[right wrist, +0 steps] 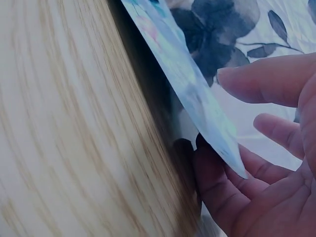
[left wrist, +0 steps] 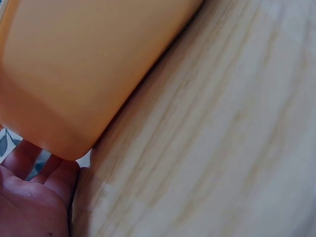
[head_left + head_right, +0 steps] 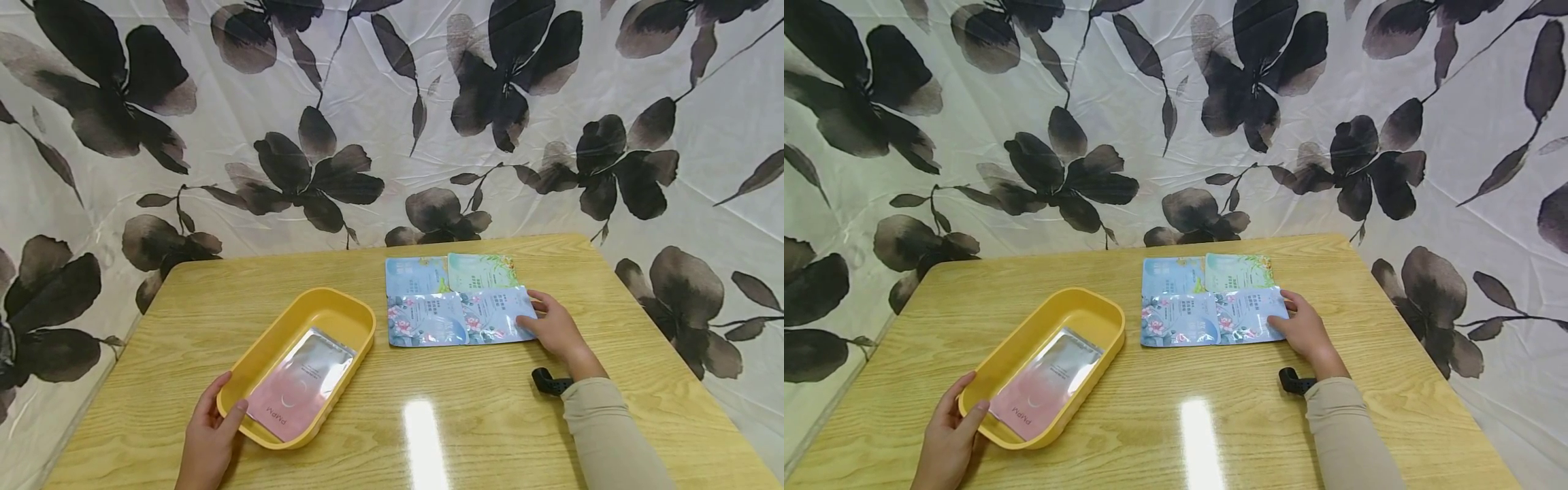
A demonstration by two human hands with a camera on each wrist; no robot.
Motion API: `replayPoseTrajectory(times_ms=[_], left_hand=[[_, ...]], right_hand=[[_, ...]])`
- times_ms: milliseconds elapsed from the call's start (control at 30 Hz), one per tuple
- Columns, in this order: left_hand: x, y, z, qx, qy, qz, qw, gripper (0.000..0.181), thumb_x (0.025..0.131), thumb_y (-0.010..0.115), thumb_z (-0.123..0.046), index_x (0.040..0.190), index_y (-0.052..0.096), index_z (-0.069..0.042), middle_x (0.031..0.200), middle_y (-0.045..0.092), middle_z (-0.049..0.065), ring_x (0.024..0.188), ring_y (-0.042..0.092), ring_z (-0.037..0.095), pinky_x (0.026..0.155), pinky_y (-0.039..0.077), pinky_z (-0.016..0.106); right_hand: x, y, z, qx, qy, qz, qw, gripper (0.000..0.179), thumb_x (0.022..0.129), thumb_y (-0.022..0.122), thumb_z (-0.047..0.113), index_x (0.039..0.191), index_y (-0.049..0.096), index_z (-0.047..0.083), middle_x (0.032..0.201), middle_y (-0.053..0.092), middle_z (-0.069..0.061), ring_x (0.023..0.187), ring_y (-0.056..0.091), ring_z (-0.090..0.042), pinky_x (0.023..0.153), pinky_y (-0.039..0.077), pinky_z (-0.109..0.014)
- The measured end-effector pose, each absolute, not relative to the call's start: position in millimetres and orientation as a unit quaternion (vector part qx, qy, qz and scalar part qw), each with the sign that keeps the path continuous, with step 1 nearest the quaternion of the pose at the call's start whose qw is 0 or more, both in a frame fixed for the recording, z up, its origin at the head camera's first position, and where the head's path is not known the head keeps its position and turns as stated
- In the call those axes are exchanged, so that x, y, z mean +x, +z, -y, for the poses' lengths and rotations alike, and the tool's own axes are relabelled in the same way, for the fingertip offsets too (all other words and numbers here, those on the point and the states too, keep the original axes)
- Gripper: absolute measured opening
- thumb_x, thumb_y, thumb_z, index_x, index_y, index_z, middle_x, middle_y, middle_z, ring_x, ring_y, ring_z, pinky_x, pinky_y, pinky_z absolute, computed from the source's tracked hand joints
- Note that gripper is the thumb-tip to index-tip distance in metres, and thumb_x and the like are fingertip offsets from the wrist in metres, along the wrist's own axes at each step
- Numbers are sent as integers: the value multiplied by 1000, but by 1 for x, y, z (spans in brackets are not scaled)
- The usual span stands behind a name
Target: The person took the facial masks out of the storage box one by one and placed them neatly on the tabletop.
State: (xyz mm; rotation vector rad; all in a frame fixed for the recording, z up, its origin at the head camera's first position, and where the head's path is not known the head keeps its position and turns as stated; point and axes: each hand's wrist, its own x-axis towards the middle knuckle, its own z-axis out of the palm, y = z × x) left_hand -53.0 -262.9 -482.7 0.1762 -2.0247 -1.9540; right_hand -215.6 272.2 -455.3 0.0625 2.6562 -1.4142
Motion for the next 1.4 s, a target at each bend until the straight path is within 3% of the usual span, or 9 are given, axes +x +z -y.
replayPoseTrajectory(times_ms=[633,733,867,967,1200,1400], left_hand=[[-52,-486,265,75,-666,724,162,47,98,60,4,141,49,-11,118,58,-19,102,59,-5,81,49,9],[-53,-486,266,74,-664,726,163,47,98,60,4,142,48,-10,118,58,-19,102,59,-5,82,48,8],[-53,-486,267,63,-660,729,168,47,98,59,5,141,49,-11,117,59,-17,100,59,-3,82,48,8],[-54,-486,268,57,-658,731,170,47,98,59,5,141,49,-11,116,60,-16,99,59,-2,81,48,8],[-54,-486,267,54,-657,733,168,47,98,59,5,142,48,-9,116,60,-16,99,59,-3,82,48,8],[-53,-488,267,53,-661,729,169,47,98,59,5,141,49,-11,116,61,-16,98,59,-2,81,48,8]], right_hand=[[-211,-443,-279,15,-483,-875,30,65,100,62,12,153,28,-7,149,39,-30,132,45,-44,105,43,-52],[-210,-436,-273,-7,-512,-859,17,64,100,61,10,153,29,-6,153,35,-27,134,45,-42,101,49,-37],[-208,-424,-254,-48,-569,-821,16,62,100,62,7,153,31,-5,155,34,-25,135,44,-40,92,49,-17],[-208,-419,-234,-85,-593,-800,30,59,100,63,7,151,36,-4,154,36,-24,135,45,-39,93,50,-20],[-209,-410,-176,-162,-598,-780,86,51,98,64,8,145,46,0,148,44,-22,131,50,-38,98,51,-47],[-209,-404,-119,-231,-589,-763,133,52,97,66,11,145,48,2,147,47,-20,129,52,-35,98,51,-42]])
